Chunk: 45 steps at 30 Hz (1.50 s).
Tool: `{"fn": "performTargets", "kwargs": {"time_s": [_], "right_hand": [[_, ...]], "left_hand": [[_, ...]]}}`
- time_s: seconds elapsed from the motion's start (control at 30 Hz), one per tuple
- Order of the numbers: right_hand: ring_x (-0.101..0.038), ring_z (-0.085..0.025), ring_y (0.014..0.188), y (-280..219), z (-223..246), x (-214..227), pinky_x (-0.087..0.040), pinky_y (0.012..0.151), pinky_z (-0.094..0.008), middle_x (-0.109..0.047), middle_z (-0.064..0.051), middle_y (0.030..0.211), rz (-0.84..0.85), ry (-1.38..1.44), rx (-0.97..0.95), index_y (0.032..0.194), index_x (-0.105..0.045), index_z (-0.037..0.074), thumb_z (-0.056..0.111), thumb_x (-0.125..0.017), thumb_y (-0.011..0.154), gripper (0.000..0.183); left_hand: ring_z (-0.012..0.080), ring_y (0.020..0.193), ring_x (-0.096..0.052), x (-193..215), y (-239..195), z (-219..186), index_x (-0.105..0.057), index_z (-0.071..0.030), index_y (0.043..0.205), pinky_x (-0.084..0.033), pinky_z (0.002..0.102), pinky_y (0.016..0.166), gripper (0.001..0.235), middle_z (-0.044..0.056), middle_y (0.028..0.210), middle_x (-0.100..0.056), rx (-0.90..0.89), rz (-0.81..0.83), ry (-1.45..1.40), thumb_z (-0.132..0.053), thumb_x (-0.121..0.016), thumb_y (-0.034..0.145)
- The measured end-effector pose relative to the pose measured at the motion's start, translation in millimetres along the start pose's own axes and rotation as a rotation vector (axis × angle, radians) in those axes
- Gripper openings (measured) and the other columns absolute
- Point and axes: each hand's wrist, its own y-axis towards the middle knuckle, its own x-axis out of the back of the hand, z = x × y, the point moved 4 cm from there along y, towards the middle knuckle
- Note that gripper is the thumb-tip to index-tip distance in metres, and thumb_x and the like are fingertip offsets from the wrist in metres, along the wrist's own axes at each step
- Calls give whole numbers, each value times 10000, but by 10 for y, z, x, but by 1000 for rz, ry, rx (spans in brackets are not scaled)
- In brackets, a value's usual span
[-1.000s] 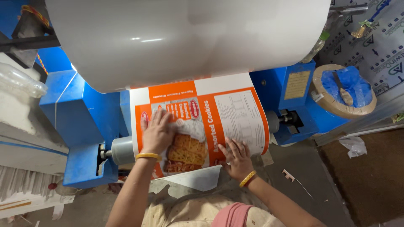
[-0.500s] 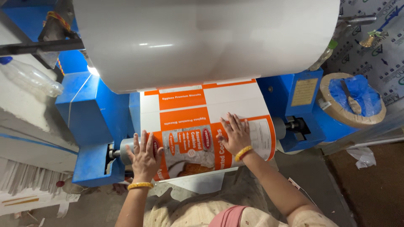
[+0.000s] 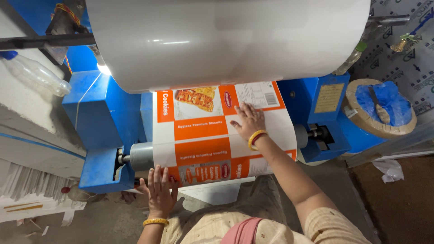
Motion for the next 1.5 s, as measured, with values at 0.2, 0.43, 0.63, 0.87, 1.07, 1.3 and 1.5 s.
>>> {"fn": "performTargets", "kwargs": {"time_s": [0.2, 0.43, 0.63, 0.87, 1.07, 1.3, 1.5], "right_hand": [[-244, -259, 1520, -325, -63, -130, -129, 1208, -580, -273, -47, 1663, -200, 17, 11, 1559, -371, 250, 643, -379, 982, 698], [-311, -304, 1517, -880, -54, -367, -148, 1216, -618, -357, -67, 1655, -502, 42, 106, 1566, -418, 219, 570, -476, 1015, 655], [-267, -342, 1529, -1319, 9, -345, -128, 1198, -640, -299, -123, 1661, -486, 88, 144, 1598, -338, 176, 581, -546, 976, 772], [-312, -368, 1477, -1749, 82, -333, -199, 1198, -576, -328, -154, 1622, -411, 50, 157, 1551, -423, 152, 441, -710, 871, 793], [-375, -369, 1413, -2077, 13, -557, -285, 1173, -541, -409, -137, 1553, -407, 42, 207, 1478, -516, 182, 325, -723, 791, 732], [-407, -343, 1389, -2273, -92, -833, -281, 1189, -558, -421, -130, 1525, -460, 121, 299, 1416, -530, 155, 315, -744, 845, 631], [-349, -311, 1431, -2028, 148, -633, -239, 1159, -575, -372, -109, 1569, -376, 117, 362, 1410, -527, 169, 299, -748, 745, 712]], "left_hand": [[333, 1445, -336, 177, -37, -119, -466, -148, 1392, -69, 673, 1224, 534, 124, 1497, -397, -29, -14, 4, -367, -632, 935], [317, 1451, -388, 269, 705, -855, -561, -109, 1381, -217, 562, 1238, 513, 129, 1531, -453, -189, 89, -209, -284, -677, 912], [345, 1457, -368, -25, 1219, -1650, -536, -80, 1419, -233, 574, 1187, 620, 160, 1540, -446, -297, 296, -432, -366, -693, 892], [324, 1459, -351, -329, 1638, -1766, -502, -86, 1436, -236, 521, 1197, 686, 161, 1558, -430, -303, 366, -400, -471, -676, 895], [273, 1510, -312, -285, 1824, -985, -488, -99, 1474, -197, 481, 1251, 685, 123, 1604, -411, -38, 375, -274, -468, -642, 918], [260, 1521, -220, -73, 1730, -196, -386, -97, 1534, -45, 567, 1213, 756, 102, 1636, -301, 121, 407, -22, -559, -512, 950], [258, 1542, -193, -28, 1286, -220, -325, -98, 1565, -16, 633, 1208, 790, 119, 1659, -272, 98, 334, 31, -593, -475, 968]]}}
